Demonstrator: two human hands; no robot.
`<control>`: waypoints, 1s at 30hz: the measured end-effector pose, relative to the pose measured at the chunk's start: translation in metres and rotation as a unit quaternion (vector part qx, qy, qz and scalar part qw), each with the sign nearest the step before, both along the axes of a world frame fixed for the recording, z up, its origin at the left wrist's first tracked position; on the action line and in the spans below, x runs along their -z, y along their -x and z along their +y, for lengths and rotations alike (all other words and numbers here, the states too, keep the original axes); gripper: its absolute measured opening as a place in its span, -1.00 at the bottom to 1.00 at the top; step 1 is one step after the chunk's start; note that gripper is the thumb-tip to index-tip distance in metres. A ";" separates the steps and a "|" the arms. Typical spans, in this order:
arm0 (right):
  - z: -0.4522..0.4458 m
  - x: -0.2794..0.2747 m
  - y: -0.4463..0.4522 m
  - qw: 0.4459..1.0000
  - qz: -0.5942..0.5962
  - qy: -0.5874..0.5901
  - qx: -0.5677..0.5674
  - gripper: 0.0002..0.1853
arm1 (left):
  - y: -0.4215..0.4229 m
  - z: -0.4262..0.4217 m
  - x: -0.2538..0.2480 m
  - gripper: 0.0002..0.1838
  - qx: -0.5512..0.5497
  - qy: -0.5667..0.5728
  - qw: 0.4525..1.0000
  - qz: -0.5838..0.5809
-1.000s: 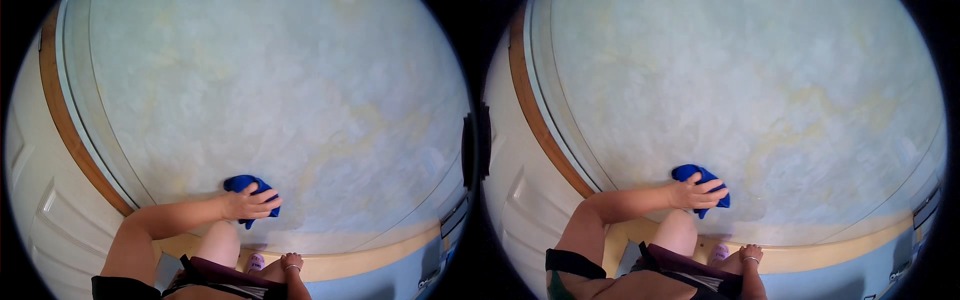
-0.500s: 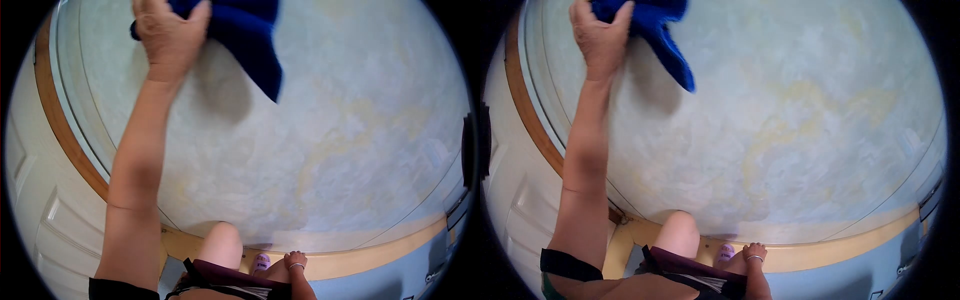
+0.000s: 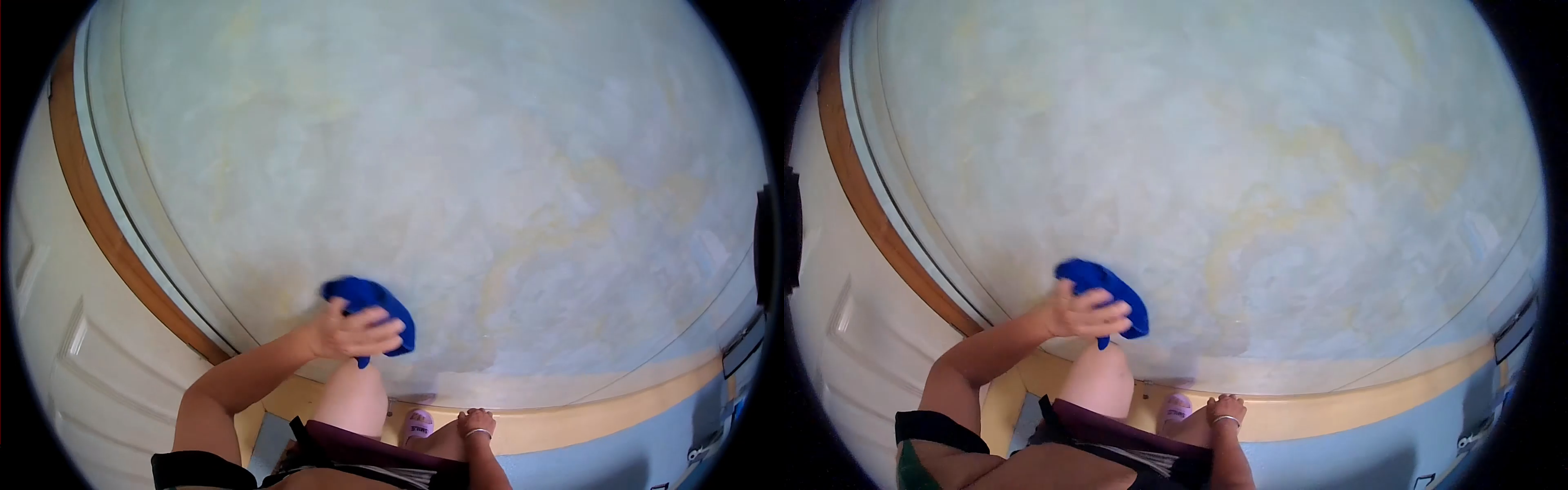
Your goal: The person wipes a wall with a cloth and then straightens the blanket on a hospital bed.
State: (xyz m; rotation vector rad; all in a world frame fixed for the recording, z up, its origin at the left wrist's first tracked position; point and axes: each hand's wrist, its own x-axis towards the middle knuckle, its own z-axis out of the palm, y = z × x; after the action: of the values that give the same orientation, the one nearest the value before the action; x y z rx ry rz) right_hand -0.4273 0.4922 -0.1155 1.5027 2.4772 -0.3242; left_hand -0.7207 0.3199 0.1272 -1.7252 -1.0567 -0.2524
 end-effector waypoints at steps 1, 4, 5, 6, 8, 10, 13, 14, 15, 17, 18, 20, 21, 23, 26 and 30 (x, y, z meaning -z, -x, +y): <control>0.002 -0.003 0.001 1.000 -0.009 0.013 -0.006 -0.56 | 0.006 -0.007 -0.006 -0.72 -0.022 -0.053 0.998 -0.027; -0.001 -0.005 0.002 0.999 -0.025 0.022 -0.009 -0.56 | 0.028 -0.023 -0.062 -0.62 -0.051 -0.166 0.977 -0.120; -0.001 -0.006 0.002 0.999 -0.032 0.014 -0.004 -0.58 | 0.035 -0.026 -0.089 -0.56 -0.065 -0.203 0.970 -0.120; -0.001 -0.008 0.003 0.999 -0.030 0.013 -0.003 -0.58 | 0.040 -0.026 -0.119 -0.50 -0.079 -0.240 0.960 -0.119; -0.003 -0.009 0.003 0.999 -0.036 0.007 -0.006 -0.58 | 0.044 -0.019 -0.173 -0.44 -0.044 -0.366 0.912 -0.180; -0.001 -0.003 0.001 1.000 -0.029 0.008 -0.009 -0.56 | 0.040 -0.011 -0.229 -0.40 -0.051 -0.454 0.869 -0.188; -0.002 -0.001 0.000 1.000 -0.028 0.008 -0.006 -0.57 | 0.024 0.007 -0.274 -0.34 -0.023 -0.486 0.851 -0.198; -0.002 0.000 0.000 0.999 -0.034 0.009 0.000 -0.59 | 0.016 0.014 -0.277 -0.38 -0.038 -0.479 0.855 -0.195; -0.002 0.001 -0.001 0.999 -0.037 0.009 -0.001 -0.59 | -0.003 0.030 -0.271 -0.46 0.036 -0.447 0.849 -0.279; -0.003 -0.001 -0.002 1.000 -0.007 0.012 -0.016 -0.55 | -0.012 0.034 -0.247 -0.44 -0.020 -0.405 0.901 -0.155; -0.004 -0.001 -0.002 1.000 -0.009 0.014 -0.015 -0.55 | -0.013 0.044 -0.231 -0.40 0.067 -0.359 0.922 -0.127; -0.004 -0.002 -0.001 1.000 -0.016 0.012 -0.014 -0.55 | -0.029 0.041 -0.182 -0.45 0.052 -0.217 0.965 -0.138; -0.003 0.000 -0.001 1.000 -0.017 0.012 -0.015 -0.55 | -0.028 0.041 -0.149 -0.55 0.017 -0.108 0.980 -0.169; -0.001 0.003 -0.001 1.000 -0.022 0.010 -0.019 -0.55 | -0.026 0.042 -0.073 -0.75 0.040 -0.071 0.992 -0.094; 0.001 0.007 -0.001 0.999 -0.027 0.014 -0.020 -0.54 | -0.026 0.017 0.000 -0.72 0.025 0.057 0.998 -0.024; 0.006 0.011 -0.002 0.999 -0.031 0.008 -0.032 -0.53 | 0.004 -0.024 0.045 -0.73 -0.098 0.025 0.994 -0.047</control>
State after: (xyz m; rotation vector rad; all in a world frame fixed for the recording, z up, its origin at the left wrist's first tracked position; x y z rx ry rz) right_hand -0.4249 0.4985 -0.1265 1.4037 2.4624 -0.2807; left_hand -0.7251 0.2963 0.0823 -1.6526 -1.3018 -0.1858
